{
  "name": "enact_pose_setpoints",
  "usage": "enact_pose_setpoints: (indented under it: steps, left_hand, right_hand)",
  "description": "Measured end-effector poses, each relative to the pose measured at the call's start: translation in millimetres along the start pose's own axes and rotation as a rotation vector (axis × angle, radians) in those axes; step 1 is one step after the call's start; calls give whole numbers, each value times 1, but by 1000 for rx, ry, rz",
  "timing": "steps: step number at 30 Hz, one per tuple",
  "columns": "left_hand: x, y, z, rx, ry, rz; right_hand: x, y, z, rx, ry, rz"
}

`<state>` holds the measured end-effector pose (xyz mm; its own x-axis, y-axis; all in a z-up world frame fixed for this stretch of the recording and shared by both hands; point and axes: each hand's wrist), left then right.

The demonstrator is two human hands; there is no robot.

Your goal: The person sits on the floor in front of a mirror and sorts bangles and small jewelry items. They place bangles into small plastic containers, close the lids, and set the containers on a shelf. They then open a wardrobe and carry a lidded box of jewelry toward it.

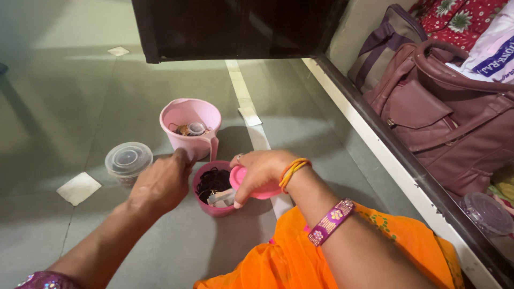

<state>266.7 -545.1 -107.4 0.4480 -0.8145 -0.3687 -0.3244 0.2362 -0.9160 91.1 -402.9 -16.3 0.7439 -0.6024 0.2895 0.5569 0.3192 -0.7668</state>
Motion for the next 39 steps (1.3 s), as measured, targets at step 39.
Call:
enact_pose_setpoints:
  steps: [39]
  left_hand:
    - [61, 85, -17, -203, -56, 94]
  right_hand:
    - [-4, -14, -1, 41, -13, -25]
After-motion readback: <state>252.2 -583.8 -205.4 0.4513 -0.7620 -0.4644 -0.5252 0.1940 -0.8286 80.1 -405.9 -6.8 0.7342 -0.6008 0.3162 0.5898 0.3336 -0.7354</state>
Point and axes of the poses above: each hand's wrist, its own z-axis away from the middle knuckle, its own y-axis out of the palm, x = y × z, and after that the axes turned 10 degrees about y, right-handed
